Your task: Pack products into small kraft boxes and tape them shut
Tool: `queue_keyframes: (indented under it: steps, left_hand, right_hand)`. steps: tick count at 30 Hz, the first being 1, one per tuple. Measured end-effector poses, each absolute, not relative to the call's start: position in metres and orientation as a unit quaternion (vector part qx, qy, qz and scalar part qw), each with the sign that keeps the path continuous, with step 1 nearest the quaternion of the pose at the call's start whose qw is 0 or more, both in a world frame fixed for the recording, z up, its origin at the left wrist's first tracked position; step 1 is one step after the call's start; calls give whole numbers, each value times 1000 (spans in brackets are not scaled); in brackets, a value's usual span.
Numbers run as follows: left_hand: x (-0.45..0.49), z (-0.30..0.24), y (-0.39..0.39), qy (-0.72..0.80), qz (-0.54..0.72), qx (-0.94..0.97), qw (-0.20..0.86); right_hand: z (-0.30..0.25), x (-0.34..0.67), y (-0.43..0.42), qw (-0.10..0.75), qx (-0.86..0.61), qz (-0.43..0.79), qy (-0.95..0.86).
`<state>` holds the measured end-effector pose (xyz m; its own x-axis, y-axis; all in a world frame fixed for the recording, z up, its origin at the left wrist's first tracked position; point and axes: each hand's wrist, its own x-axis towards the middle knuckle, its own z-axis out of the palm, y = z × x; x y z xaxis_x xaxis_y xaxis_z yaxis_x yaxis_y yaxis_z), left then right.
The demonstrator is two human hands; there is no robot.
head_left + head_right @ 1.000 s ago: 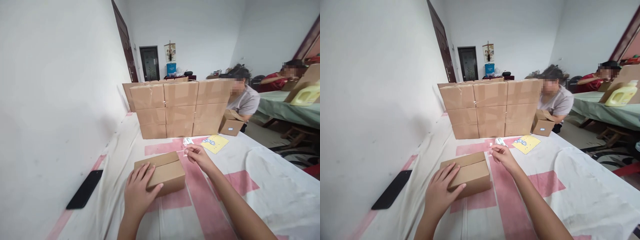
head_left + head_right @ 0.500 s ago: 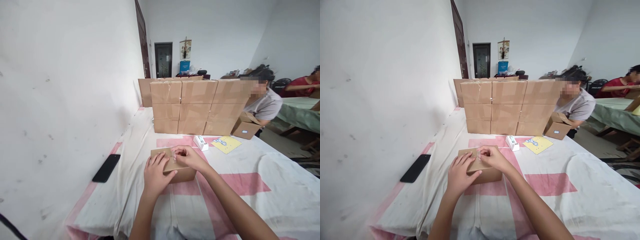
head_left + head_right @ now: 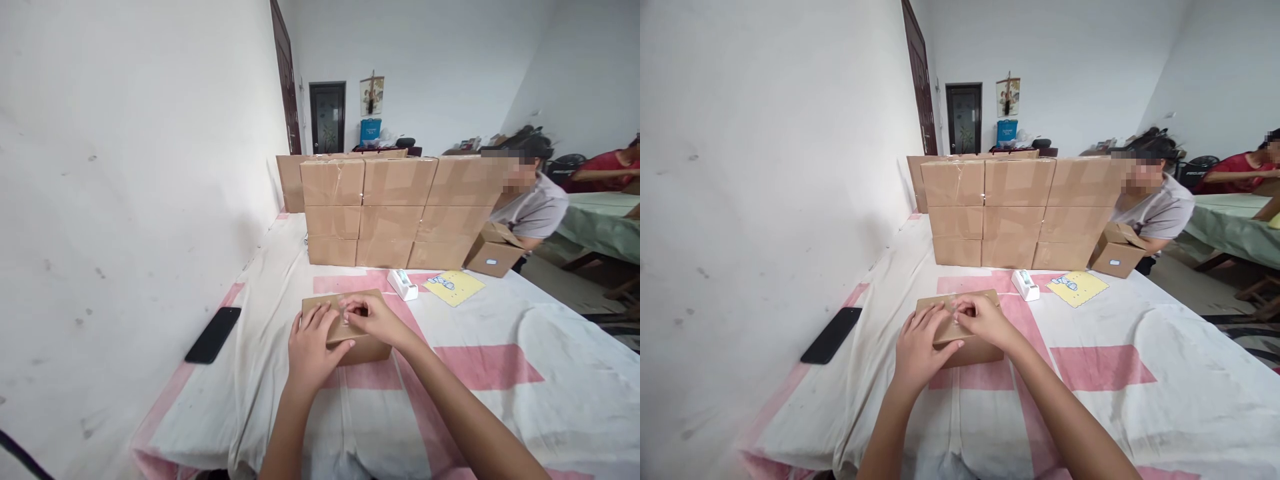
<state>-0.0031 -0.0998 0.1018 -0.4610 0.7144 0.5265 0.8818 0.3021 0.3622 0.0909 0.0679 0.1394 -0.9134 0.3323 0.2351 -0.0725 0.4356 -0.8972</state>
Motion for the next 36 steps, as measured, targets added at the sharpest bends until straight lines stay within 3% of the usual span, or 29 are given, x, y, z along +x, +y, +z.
queue_keyframes:
  steps: [11, 29, 36]
  left_hand:
    - [-6, 96, -107, -783, -233, -553, 165]
    - [-1, 93, -104, -783, -240, -537, 203]
    - [0, 93, -102, -789, -243, -527, 202]
  right_hand:
    - [129, 83, 76, 219, -75, 464, -855]
    - [139, 78, 88, 228, -48, 440, -867]
    - [142, 64, 96, 170, -76, 535, -824]
